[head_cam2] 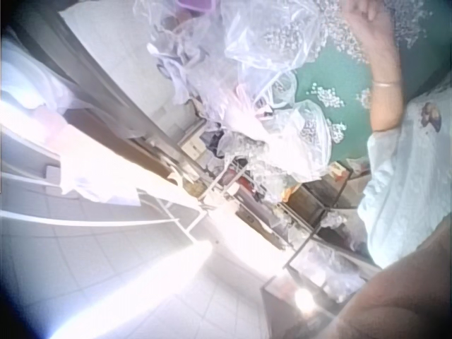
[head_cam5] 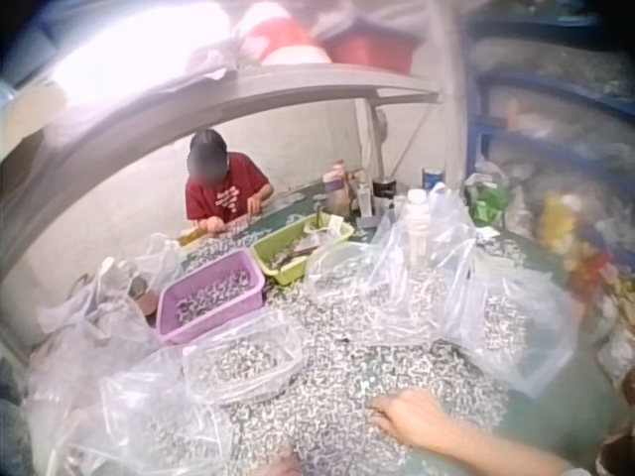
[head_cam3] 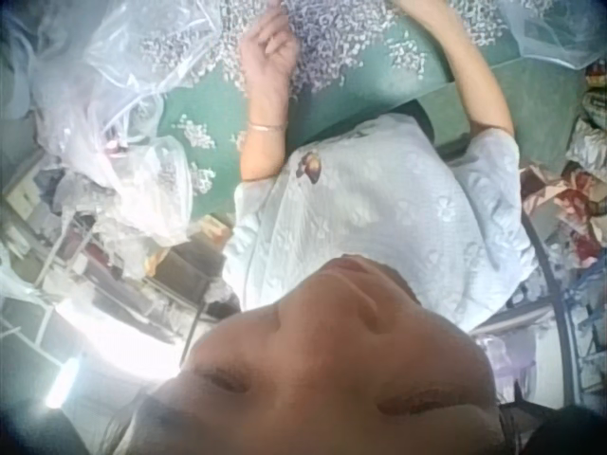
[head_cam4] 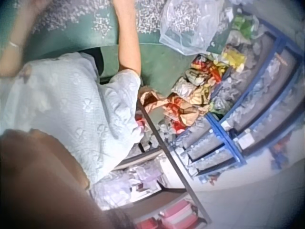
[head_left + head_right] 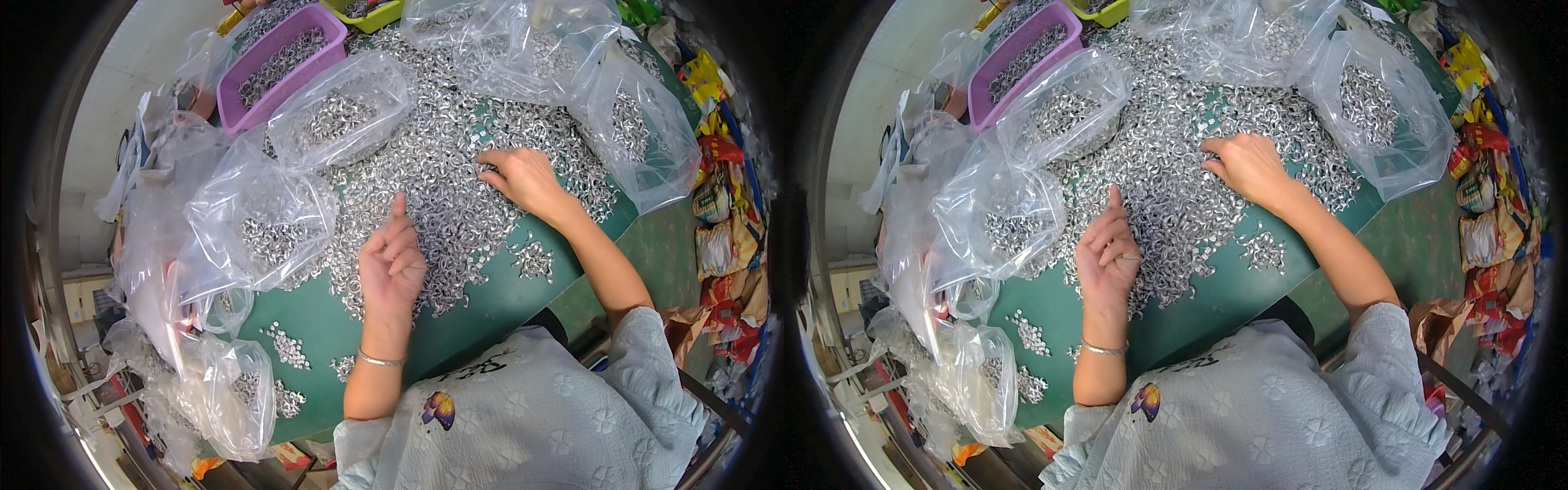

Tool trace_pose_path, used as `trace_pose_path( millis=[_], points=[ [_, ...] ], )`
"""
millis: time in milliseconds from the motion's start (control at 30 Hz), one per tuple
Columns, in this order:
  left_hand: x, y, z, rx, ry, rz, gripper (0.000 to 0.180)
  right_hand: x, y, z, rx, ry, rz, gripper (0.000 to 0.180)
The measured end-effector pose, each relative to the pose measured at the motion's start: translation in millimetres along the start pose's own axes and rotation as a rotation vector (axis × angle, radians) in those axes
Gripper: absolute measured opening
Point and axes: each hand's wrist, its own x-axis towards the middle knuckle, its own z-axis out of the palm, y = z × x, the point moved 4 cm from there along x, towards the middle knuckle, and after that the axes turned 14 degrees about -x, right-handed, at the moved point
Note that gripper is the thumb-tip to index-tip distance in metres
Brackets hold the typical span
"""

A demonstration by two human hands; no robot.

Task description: The person sorts through a pile of small metal decorative parts on a table, picking them up by hand and placing them into different plastic bags.

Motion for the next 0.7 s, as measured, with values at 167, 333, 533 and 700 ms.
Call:
trace_pose_path(
  millis=[167, 333, 533, 700],
  points=[
    [-2.1, 4.9, 5.4, 0.320, 0.307, 0.371, 0.024, 4.5, 5.2, -12.3, 0.167, -0.182, 0.050, 0.017],
    [15.5, 5.7, 6.3, 0.274, 0.153, 0.145, 0.021, 14.3, 1.2, 2.4, 0.022, -0.028, -0.072, 0.019],
    [7.9, -7.6, -0.8, 0.428, 0.230, 0.140, 0.023, 17.7, 3.9, -10.5, 0.160, -0.143, -0.090, 0.013],
    [-6.0, -12.6, -5.2, 0.993, 0.263, 0.289, 0.020, 7.2, 25.8, -4.6, 0.745, -0.010, 0.104, 0.008]
  ],
)
